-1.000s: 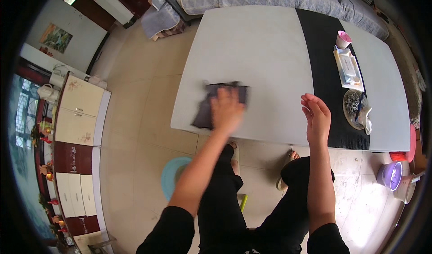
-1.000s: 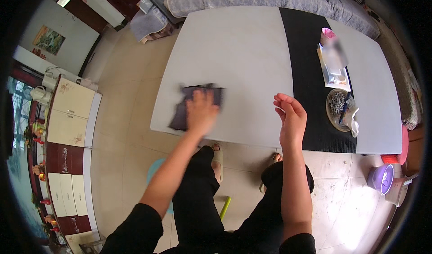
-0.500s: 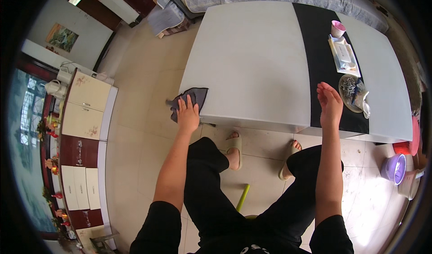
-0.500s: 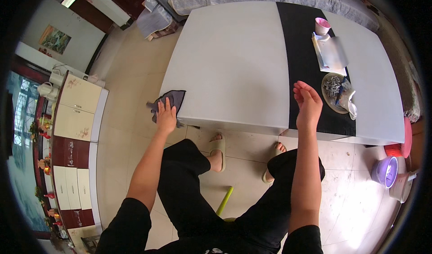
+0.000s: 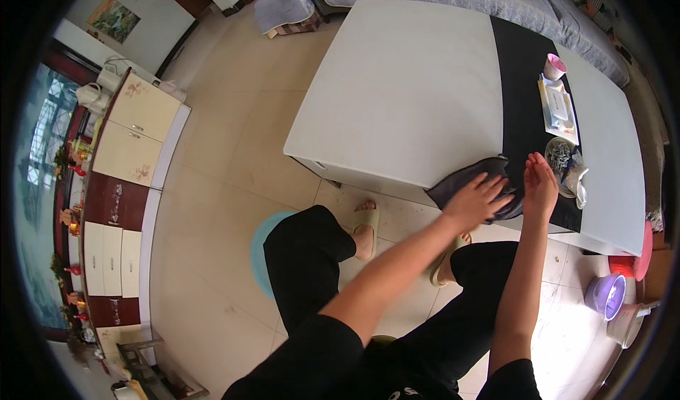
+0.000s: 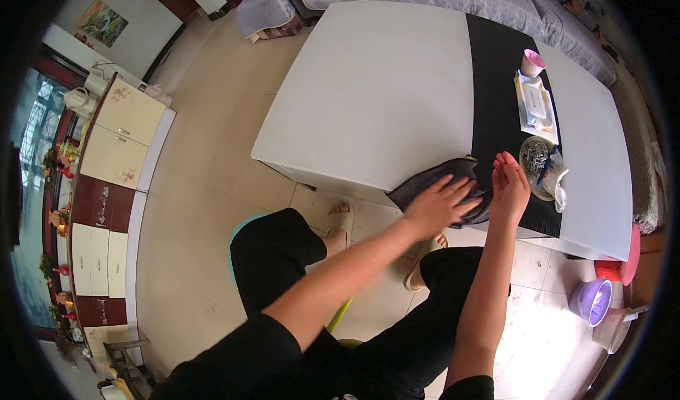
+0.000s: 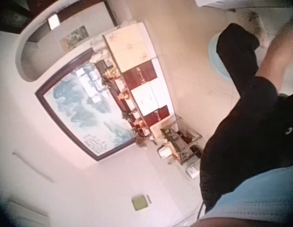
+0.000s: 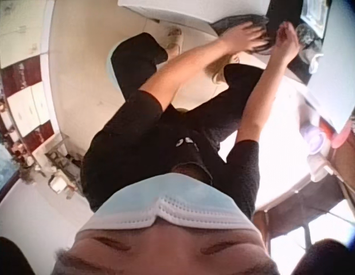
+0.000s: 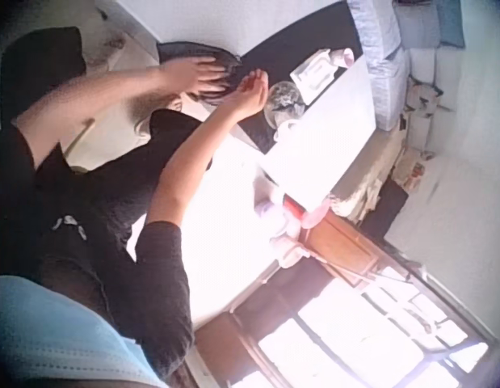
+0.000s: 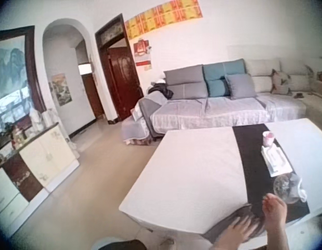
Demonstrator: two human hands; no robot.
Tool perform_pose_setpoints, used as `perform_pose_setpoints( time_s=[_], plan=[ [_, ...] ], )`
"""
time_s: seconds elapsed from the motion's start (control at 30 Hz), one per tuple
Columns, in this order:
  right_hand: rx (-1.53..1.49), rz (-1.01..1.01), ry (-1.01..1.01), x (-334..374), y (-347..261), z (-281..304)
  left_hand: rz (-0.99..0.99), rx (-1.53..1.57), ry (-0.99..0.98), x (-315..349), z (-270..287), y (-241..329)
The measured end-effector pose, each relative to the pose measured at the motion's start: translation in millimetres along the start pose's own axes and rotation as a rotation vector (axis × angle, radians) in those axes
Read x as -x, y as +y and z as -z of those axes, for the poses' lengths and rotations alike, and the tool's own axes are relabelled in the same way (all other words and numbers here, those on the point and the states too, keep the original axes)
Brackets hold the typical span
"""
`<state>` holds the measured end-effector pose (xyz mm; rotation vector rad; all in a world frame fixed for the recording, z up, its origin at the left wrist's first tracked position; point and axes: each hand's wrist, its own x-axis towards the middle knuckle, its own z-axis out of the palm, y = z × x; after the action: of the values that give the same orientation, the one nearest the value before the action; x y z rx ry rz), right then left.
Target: The person wipes the surface of a white and black table using a yellow cloth, then rinses the cloth in a blue basin of water and wrings it out. They continue wiping the table with a dark cloth, covering the entire surface.
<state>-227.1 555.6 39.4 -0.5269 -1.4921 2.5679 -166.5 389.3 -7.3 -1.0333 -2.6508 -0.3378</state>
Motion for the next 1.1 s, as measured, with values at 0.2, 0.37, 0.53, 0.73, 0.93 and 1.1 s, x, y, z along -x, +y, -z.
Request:
perform_pose_setpoints(
  time_s=[0.2,0.37,0.53,0.73,0.93,1.1],
  plan=[
    [-0.028,-0.013,-0.009,4,-5,-9,0.192,-0.057,-0.114,88,75,-102],
    [-0.022,-0.04,-0.01,11,-2,-19,0.441,-0.28,-0.159,182,112,-166],
    [-0.138,-0.101,-0.007,7,-1,-14,0.524,-0.305,-0.116,227,122,-202],
    [-0.165,-0.079,-0.034,4,-13,-16,0.277,-0.287,-0.231,154,103,-162],
    [-0.308,-0.147,-0.065,-10,2,3,-0.097,-0.025,-0.003,7,7,-37],
    [-0.294,-0.174,-0.058,-7,1,-4,-0.266,-0.319,0.029,-11,-6,-10]
  ],
)
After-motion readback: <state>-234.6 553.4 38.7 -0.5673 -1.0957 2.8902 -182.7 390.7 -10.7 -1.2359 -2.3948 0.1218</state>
